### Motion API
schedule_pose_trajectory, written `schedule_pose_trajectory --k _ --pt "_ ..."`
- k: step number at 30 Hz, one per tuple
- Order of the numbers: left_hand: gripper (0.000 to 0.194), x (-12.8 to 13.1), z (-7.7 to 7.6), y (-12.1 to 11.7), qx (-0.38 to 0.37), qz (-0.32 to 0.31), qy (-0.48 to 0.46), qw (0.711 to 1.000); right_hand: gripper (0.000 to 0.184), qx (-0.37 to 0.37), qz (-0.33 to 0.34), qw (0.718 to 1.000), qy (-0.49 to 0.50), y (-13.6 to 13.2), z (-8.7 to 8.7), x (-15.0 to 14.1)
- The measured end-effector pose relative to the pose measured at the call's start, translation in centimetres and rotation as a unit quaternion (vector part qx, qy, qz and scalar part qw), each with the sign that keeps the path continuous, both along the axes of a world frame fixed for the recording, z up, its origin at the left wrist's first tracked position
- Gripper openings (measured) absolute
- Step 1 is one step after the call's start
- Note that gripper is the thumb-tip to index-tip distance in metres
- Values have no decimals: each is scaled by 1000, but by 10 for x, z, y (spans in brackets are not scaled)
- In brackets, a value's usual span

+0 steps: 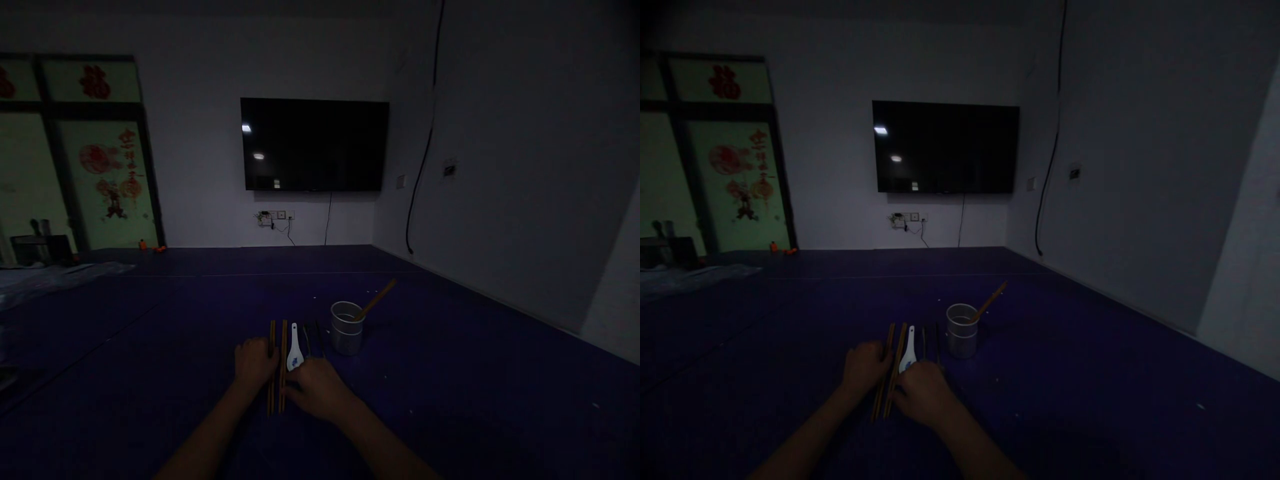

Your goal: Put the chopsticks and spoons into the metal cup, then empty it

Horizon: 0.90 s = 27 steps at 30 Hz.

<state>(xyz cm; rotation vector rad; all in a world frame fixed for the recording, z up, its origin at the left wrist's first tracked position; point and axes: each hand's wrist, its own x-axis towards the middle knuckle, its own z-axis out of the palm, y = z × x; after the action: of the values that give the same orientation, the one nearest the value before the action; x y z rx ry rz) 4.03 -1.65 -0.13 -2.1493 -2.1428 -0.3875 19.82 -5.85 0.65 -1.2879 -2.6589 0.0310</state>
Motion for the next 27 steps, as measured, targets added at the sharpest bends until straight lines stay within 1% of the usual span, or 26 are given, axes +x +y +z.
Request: schedule_pose_trajectory --k 8,21,27 --pt "47 2 1 -3 -4 -10 18 1000 29 -3 4 1000 -14 -2 3 -1" --pt "40 2 0 -2 -17 -42 34 998 30 1 -5 1000 -10 -2 2 -2" --pt "39 1 -2 1 -4 -52 38 998 30 -1 -9 1000 -16 -1 0 -2"
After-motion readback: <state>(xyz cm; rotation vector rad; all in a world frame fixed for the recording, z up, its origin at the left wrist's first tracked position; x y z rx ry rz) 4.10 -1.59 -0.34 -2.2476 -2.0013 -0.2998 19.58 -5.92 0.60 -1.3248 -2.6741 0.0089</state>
